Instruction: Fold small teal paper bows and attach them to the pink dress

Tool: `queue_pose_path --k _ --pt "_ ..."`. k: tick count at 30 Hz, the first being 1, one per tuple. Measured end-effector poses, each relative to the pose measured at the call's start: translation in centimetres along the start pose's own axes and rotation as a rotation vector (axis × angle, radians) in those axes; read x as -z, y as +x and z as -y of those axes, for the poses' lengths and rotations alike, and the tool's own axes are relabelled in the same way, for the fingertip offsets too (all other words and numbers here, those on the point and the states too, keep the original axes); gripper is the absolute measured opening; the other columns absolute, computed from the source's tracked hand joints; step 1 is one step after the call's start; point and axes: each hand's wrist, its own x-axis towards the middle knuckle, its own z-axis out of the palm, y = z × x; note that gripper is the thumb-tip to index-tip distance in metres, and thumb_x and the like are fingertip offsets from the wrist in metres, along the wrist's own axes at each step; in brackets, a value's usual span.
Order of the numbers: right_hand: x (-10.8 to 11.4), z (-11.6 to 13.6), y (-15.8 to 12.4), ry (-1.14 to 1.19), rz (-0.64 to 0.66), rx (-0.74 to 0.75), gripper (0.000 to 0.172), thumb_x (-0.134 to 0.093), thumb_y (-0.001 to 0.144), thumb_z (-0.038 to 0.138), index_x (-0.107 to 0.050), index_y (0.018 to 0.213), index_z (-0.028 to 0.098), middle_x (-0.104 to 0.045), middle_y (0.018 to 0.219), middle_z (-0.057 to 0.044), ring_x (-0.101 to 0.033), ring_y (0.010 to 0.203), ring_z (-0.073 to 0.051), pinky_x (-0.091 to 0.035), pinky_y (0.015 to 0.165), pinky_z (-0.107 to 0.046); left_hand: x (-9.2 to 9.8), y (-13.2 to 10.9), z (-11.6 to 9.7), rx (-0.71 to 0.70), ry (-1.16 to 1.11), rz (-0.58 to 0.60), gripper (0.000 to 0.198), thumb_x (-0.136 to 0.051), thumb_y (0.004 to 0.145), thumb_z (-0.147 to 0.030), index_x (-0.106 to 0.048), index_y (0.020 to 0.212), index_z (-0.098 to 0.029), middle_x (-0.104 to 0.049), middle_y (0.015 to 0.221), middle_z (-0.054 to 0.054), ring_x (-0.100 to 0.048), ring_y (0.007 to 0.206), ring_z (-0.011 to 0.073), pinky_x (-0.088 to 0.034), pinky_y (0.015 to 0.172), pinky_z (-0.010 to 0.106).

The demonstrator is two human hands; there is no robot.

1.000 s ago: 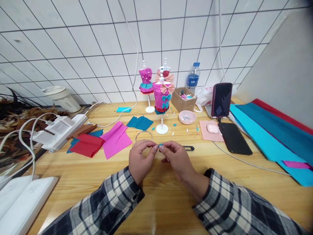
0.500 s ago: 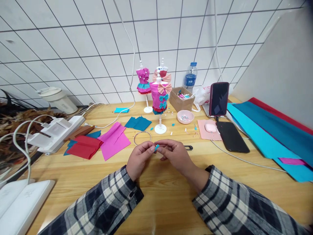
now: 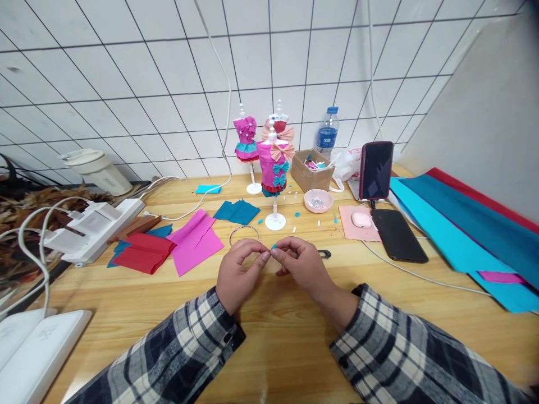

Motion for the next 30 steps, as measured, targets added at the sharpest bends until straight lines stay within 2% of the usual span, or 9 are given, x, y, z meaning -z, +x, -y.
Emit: queue_pose_path --k 3,7,12,14,18,20,23,28,30 --pt "0.04 0.06 0.02 -0.002 0.007 -0.014 0.029 -0.076 0.066 0.041 -0.068 0.08 0.016 -0.063 0.066 0.002 -0.055 0.051 -0.009 -0.057 0.048 -0.026 -0.05 -0.04 -0.01 -0.01 0.025 -0.011 0.012 -0.06 0.084 -0.028 -0.064 0.077 -0.02 -0.066 0.08 0.004 -0.061 0.081 0.0193 -0.046 0.078 0.032" --pt "0.19 0.09 0.23 0.01 0.071 -0.018 0.035 -0.078 0.062 0.041 -0.071 0.086 0.016 -0.067 0.07 0.0 -0.059 0.057 -0.011 -0.057 0.052 -0.026 0.08 -0.01 0.02 0.051 -0.004 0.004 0.014 -0.057 0.086 -0.029 -0.062 0.078 -0.018 -0.064 0.081 0.003 -0.059 0.081 0.0182 -0.045 0.078 0.03" --pt "0.29 0.04 0.43 -0.015 0.045 -0.013 0.035 -0.079 0.06 0.041 -0.071 0.082 0.016 -0.066 0.068 0.0 -0.058 0.056 -0.011 -0.057 0.051 -0.027 0.18 -0.08 0.17 0.108 -0.104 0.054 0.017 -0.056 0.087 -0.031 -0.061 0.078 -0.017 -0.061 0.082 0.003 -0.056 0.083 0.0172 -0.042 0.08 0.028" --pt "0.3 0.03 0.44 -0.019 0.06 -0.011 0.034 -0.078 0.061 0.041 -0.071 0.083 0.017 -0.067 0.07 0.0 -0.059 0.058 -0.012 -0.057 0.051 -0.026 0.0 -0.15 0.38 0.168 -0.203 0.088 0.018 -0.056 0.087 -0.032 -0.061 0.08 -0.017 -0.06 0.082 0.002 -0.055 0.082 0.0167 -0.042 0.079 0.028" --pt "0.34 0.03 0.38 -0.032 0.085 0.002 0.033 -0.076 0.065 0.041 -0.071 0.087 0.017 -0.069 0.075 -0.002 -0.061 0.063 -0.013 -0.057 0.051 -0.025 -0.59 -0.19 0.84 0.382 -0.499 0.239 0.023 -0.054 0.088 -0.037 -0.061 0.087 -0.015 -0.061 0.083 0.003 -0.056 0.08 0.0162 -0.043 0.077 0.028" --pt "0.41 0.01 0.37 -0.04 0.087 0.007 0.031 -0.075 0.066 0.039 -0.07 0.086 0.017 -0.068 0.072 -0.002 -0.062 0.063 -0.014 -0.058 0.051 -0.025 -0.77 -0.16 0.93 0.435 -0.561 0.286 0.025 -0.055 0.087 -0.038 -0.062 0.089 -0.014 -0.063 0.084 0.004 -0.057 0.081 0.0167 -0.043 0.078 0.029" --pt "0.56 -0.08 0.47 -0.045 0.068 0.002 0.029 -0.074 0.067 0.04 -0.067 0.083 0.017 -0.066 0.07 -0.001 -0.061 0.062 -0.013 -0.058 0.05 -0.026 -0.65 -0.09 0.76 0.399 -0.441 0.247 0.028 -0.053 0.088 -0.04 -0.063 0.087 -0.014 -0.064 0.083 0.004 -0.057 0.082 0.0175 -0.043 0.079 0.03" --pt "0.72 -0.2 0.69 -0.055 0.043 0.001 0.03 -0.075 0.067 0.041 -0.066 0.082 0.017 -0.063 0.072 0.001 -0.057 0.059 -0.011 -0.058 0.048 -0.025 -0.07 0.05 0.12 0.144 -0.105 0.137 0.02 -0.057 0.086 -0.034 -0.067 0.086 -0.017 -0.067 0.088 0.005 -0.06 0.087 0.0189 -0.043 0.082 0.03" --pt "0.72 -0.21 0.72 -0.05 0.052 -0.016 0.03 -0.075 0.066 0.041 -0.067 0.082 0.017 -0.064 0.072 0.001 -0.058 0.058 -0.011 -0.057 0.048 -0.024 -0.03 0.07 0.07 0.107 -0.061 0.112 0.016 -0.06 0.084 -0.031 -0.067 0.083 -0.017 -0.067 0.086 0.005 -0.061 0.084 0.0183 -0.044 0.081 0.029"
